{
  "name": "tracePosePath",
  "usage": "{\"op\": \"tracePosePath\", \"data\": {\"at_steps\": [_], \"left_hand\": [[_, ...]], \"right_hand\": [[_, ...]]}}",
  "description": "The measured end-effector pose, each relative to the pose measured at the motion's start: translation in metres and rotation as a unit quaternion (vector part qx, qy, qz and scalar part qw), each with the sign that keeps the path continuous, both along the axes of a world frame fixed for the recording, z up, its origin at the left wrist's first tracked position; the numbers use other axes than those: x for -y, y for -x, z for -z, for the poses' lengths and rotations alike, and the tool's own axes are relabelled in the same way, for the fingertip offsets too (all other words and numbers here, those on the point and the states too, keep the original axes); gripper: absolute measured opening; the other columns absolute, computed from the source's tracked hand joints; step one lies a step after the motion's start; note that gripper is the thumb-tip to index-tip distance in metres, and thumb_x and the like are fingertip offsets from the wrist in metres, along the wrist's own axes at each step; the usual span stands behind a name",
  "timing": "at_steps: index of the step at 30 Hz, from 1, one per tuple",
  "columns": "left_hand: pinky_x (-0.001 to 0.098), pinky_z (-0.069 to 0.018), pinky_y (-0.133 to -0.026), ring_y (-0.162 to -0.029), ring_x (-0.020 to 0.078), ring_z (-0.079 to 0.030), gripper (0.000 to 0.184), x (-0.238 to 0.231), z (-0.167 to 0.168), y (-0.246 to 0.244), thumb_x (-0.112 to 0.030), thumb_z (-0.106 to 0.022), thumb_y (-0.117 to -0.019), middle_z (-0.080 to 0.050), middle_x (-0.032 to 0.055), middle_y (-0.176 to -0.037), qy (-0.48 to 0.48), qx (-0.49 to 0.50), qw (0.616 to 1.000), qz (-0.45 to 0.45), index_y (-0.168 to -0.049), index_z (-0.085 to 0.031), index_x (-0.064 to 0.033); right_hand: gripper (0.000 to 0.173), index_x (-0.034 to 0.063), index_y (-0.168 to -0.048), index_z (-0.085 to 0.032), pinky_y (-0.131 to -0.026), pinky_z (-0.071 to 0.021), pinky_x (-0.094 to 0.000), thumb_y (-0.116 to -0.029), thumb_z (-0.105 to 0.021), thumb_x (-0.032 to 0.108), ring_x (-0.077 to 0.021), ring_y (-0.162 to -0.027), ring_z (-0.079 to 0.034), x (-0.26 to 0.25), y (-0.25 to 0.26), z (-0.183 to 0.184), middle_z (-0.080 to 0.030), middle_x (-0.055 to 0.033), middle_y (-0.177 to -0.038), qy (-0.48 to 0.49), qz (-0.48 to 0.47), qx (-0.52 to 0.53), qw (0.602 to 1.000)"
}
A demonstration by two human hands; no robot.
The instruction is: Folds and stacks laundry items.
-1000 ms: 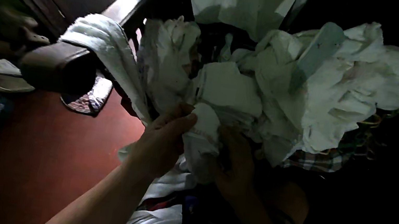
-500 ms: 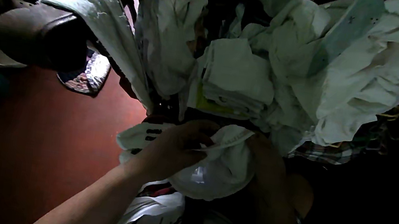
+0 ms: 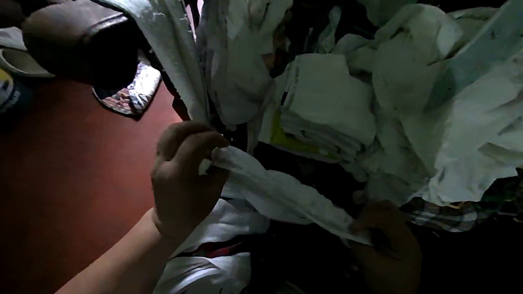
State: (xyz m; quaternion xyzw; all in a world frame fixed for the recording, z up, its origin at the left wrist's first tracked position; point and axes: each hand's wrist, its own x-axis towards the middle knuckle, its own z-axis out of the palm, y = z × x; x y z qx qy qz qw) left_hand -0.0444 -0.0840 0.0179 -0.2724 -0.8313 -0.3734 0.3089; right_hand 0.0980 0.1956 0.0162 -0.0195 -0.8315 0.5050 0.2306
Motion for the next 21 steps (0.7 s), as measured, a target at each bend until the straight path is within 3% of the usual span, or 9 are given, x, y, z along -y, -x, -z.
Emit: {"op": "tracePosePath", "data": {"at_steps": [1,4,7,12,15,18,21], "left_hand": [[0.0338,-0.0533,-0.088,-0.103,0.0223,-0.061,0.019,0.002,0.001,0.0,-0.009,-0.071,-0.0911,-0.062,0.0159,-0.113,-0.023,-0.02,0.999,-0.008,-0.107,-0.064,-0.0024],[0.0226,-0.0509,-0.082,-0.097,0.0089,-0.058,0.026,0.008,0.008,-0.003,-0.012,-0.069,-0.0921,-0.057,0.0046,-0.109,-0.076,-0.034,0.997,0.001,-0.112,-0.053,-0.0094],[0.0201,-0.0482,-0.082,-0.096,0.0028,-0.056,0.026,0.011,0.015,-0.006,-0.016,-0.066,-0.0962,-0.057,-0.0041,-0.105,-0.1,-0.035,0.994,0.017,-0.115,-0.049,-0.016],[0.021,-0.0485,-0.079,-0.091,0.0027,-0.056,0.028,0.016,0.017,-0.005,-0.02,-0.065,-0.0981,-0.056,-0.0039,-0.105,-0.098,-0.034,0.995,0.011,-0.119,-0.047,-0.016],[0.0206,-0.05,-0.079,-0.089,0.0006,-0.057,0.031,0.014,0.015,-0.006,-0.017,-0.067,-0.0969,-0.057,-0.0063,-0.104,-0.119,-0.002,0.992,0.029,-0.121,-0.048,-0.0168],[0.0196,-0.0546,-0.079,-0.087,-0.002,-0.06,0.032,0.007,0.012,-0.007,-0.012,-0.066,-0.0966,-0.06,-0.0096,-0.104,-0.196,0.1,0.971,0.093,-0.125,-0.05,-0.0132],[0.0176,-0.0556,-0.074,-0.083,-0.0027,-0.061,0.034,-0.002,0.006,-0.005,-0.003,-0.063,-0.0921,-0.06,-0.0132,-0.097,-0.281,0.218,0.926,0.127,-0.12,-0.049,-0.0169]], "right_hand": [[0.011,0.0146,-0.093,-0.066,-0.086,-0.0524,-0.0163,-0.0888,-0.075,0.02,0.0001,-0.097,-0.06,-0.002,0.0,0.011,-0.064,0.0042,-0.096,-0.052,0.022,-0.056,0.997],[0.01,0.0111,-0.095,-0.059,-0.096,-0.0473,-0.0176,-0.0891,-0.067,0.012,-0.0021,-0.107,-0.056,0.001,0.0,0.026,-0.06,-0.0006,-0.103,-0.119,0.132,-0.133,0.975],[0.009,0.0154,-0.096,-0.059,-0.095,-0.0476,-0.0165,-0.0909,-0.065,0.012,0.0014,-0.106,-0.056,0.002,0.003,0.036,-0.059,0.0054,-0.106,-0.116,0.176,-0.176,0.961],[0.005,0.018,-0.095,-0.058,-0.094,-0.0487,-0.0183,-0.0953,-0.063,0.019,0.0002,-0.105,-0.057,0.002,0.009,0.039,-0.059,0.0075,-0.102,-0.11,0.164,-0.198,0.96],[0.006,0.012,-0.095,-0.059,-0.089,-0.0507,-0.0169,-0.0909,-0.064,0.011,0.0021,-0.099,-0.059,0.007,0.012,0.033,-0.061,0.0058,-0.098,-0.064,0.162,-0.161,0.972],[0.019,0.003,-0.102,-0.056,-0.079,-0.054,-0.015,-0.0848,-0.06,-0.003,0.0047,-0.087,-0.06,0.018,0.015,0.012,-0.061,0.0053,-0.096,0.071,0.156,-0.029,0.985],[0.021,0.0073,-0.103,-0.055,-0.074,-0.0557,-0.0169,-0.0867,-0.059,-0.006,0.0022,-0.08,-0.061,0.018,0.019,0.002,-0.062,0.0062,-0.09,0.164,0.129,0.056,0.976]]}}
